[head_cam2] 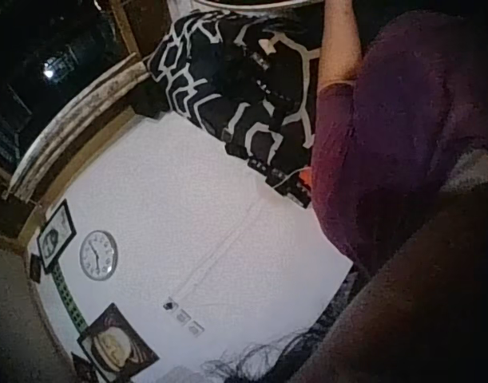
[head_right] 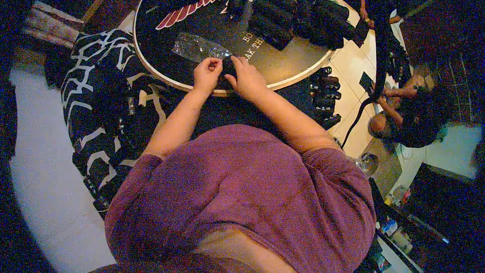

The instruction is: The recorder is placing printer toner cartridges into plastic bags and sealing them.

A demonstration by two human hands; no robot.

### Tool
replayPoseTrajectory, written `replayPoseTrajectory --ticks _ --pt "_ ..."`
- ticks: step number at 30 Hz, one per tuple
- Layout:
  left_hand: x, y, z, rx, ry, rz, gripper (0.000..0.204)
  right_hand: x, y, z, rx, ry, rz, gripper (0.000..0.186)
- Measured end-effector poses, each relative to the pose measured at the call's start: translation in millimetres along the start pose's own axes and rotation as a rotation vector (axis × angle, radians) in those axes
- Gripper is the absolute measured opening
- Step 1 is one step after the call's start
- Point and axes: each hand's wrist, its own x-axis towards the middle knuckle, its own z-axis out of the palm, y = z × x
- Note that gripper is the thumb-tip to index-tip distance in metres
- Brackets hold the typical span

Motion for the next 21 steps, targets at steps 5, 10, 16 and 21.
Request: replayPoseTrajectory --ticks 5,10,16,21 --pt "4 -1 1 -0.011 0.002 0.045 0.013 1 -14 -11 -0.097 -0.180 0.110 0.048" --pt "0 8 2 -0.009 0.066 0.062 0.011 -1 -23 -11 -0.207 -0.147 0.080 0.040" --pt "-2 6 5 -0.029 0.092 0.079 0.012 0 -23 -6 -0.250 -0.133 0.098 0.039" --pt "-8 20 -4 0.170 0.030 0.160 0.011 3 -25 -2 -0.274 -0.146 0.100 0.041"
